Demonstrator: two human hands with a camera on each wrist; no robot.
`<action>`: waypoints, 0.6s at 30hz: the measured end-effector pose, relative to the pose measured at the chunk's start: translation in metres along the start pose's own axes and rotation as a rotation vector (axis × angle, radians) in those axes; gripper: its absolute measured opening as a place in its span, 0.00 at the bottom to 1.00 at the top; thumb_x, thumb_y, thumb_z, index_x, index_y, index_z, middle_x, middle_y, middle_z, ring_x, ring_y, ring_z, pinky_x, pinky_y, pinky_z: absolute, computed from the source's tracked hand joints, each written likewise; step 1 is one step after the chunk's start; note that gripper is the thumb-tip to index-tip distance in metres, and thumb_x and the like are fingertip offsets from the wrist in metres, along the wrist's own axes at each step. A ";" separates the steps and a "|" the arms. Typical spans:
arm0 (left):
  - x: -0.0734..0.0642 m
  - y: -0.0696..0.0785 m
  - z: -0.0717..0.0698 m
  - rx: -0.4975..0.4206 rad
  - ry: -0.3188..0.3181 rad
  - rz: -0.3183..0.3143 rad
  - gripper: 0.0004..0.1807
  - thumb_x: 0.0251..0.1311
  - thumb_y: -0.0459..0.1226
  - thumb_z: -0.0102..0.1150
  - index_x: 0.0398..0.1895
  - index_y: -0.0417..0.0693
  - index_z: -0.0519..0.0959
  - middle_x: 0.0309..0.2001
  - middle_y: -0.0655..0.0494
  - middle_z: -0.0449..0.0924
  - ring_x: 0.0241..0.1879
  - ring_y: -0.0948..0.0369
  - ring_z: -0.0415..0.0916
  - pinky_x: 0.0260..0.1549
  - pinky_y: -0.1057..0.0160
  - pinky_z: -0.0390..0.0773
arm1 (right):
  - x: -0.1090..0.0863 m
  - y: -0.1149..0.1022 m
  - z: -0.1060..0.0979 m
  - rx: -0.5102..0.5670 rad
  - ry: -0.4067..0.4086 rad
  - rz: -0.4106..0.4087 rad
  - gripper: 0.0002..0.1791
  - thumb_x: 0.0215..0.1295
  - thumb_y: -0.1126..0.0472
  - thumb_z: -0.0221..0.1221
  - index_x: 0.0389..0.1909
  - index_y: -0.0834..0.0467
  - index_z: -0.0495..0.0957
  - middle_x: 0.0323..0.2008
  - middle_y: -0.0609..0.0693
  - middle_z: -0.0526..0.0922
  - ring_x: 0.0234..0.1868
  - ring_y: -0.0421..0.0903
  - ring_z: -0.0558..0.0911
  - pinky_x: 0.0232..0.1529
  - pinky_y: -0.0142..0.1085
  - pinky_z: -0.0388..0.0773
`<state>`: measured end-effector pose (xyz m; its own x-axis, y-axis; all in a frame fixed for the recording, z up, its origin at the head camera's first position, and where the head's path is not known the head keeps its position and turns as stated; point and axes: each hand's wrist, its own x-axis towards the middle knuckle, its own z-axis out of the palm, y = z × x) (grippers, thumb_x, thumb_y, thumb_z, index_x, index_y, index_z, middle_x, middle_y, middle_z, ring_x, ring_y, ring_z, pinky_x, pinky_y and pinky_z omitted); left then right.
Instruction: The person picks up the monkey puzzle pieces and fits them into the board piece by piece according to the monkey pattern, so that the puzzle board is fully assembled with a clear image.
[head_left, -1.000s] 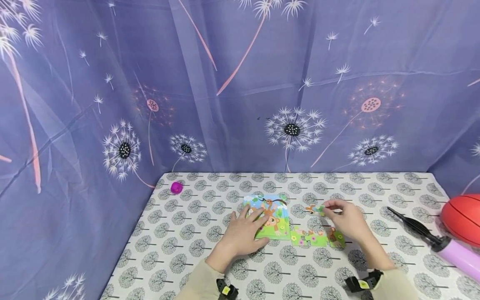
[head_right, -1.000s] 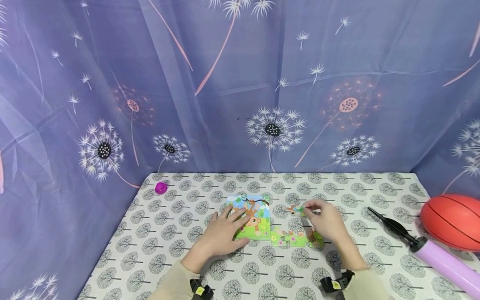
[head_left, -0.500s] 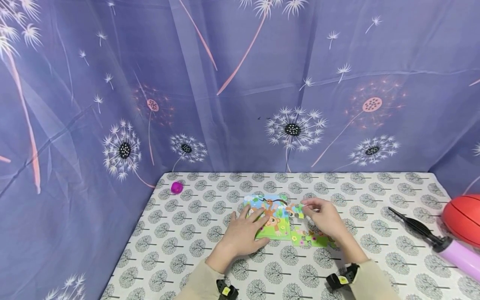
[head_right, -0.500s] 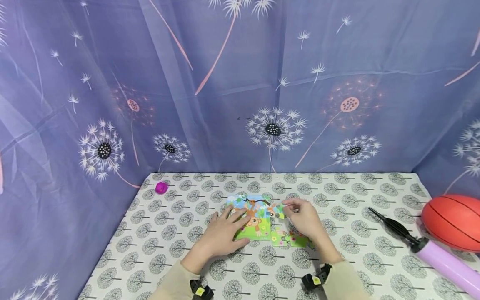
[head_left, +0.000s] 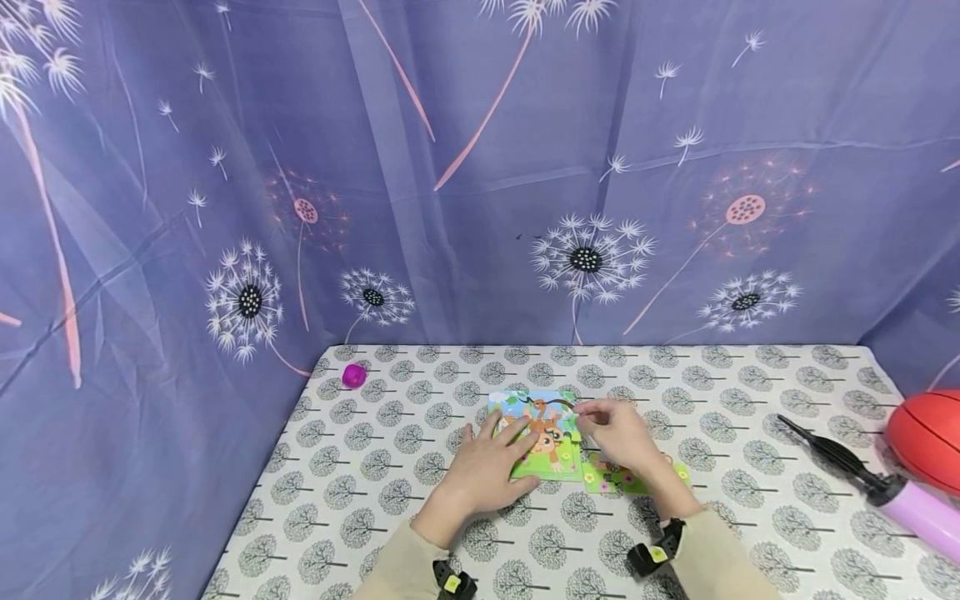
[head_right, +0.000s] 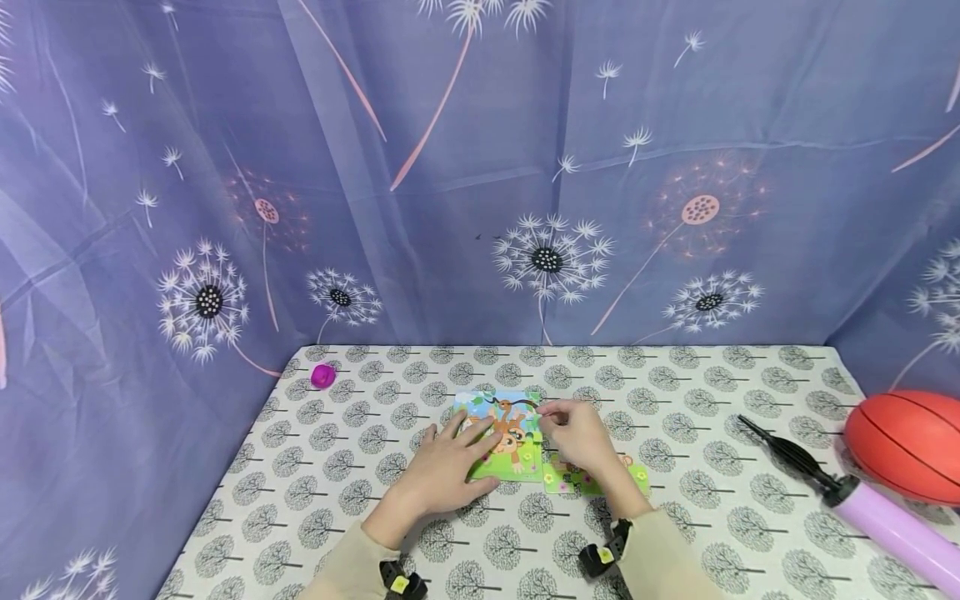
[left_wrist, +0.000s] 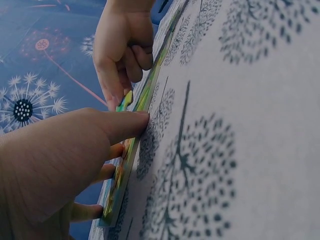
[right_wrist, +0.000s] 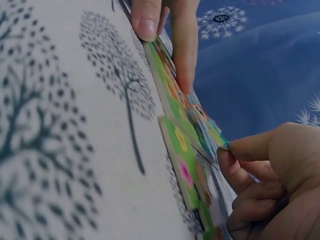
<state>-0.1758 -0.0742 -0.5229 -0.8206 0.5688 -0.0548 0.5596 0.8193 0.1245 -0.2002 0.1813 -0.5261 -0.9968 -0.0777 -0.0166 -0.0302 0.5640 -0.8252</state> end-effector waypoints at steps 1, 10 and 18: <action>0.000 0.000 0.000 0.002 0.001 -0.001 0.40 0.71 0.67 0.47 0.82 0.65 0.61 0.83 0.63 0.50 0.79 0.41 0.48 0.65 0.24 0.60 | 0.000 -0.001 0.002 -0.002 -0.003 0.003 0.12 0.72 0.61 0.63 0.52 0.58 0.87 0.43 0.52 0.88 0.42 0.47 0.85 0.46 0.46 0.82; 0.000 -0.001 0.002 0.008 0.002 0.001 0.40 0.71 0.67 0.47 0.81 0.65 0.62 0.83 0.63 0.50 0.80 0.41 0.47 0.64 0.23 0.60 | 0.004 -0.006 0.012 -0.001 -0.014 0.025 0.11 0.70 0.62 0.65 0.50 0.58 0.87 0.40 0.49 0.88 0.42 0.46 0.85 0.50 0.49 0.82; 0.001 0.000 0.001 0.008 0.004 0.000 0.39 0.71 0.67 0.47 0.81 0.66 0.62 0.83 0.62 0.51 0.79 0.40 0.48 0.64 0.23 0.60 | 0.005 -0.009 0.014 -0.025 -0.023 0.039 0.10 0.70 0.60 0.65 0.49 0.56 0.88 0.41 0.48 0.89 0.43 0.46 0.85 0.52 0.53 0.81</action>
<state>-0.1765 -0.0740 -0.5240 -0.8209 0.5687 -0.0511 0.5607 0.8197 0.1170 -0.2039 0.1645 -0.5271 -0.9954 -0.0736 -0.0615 0.0066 0.5871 -0.8095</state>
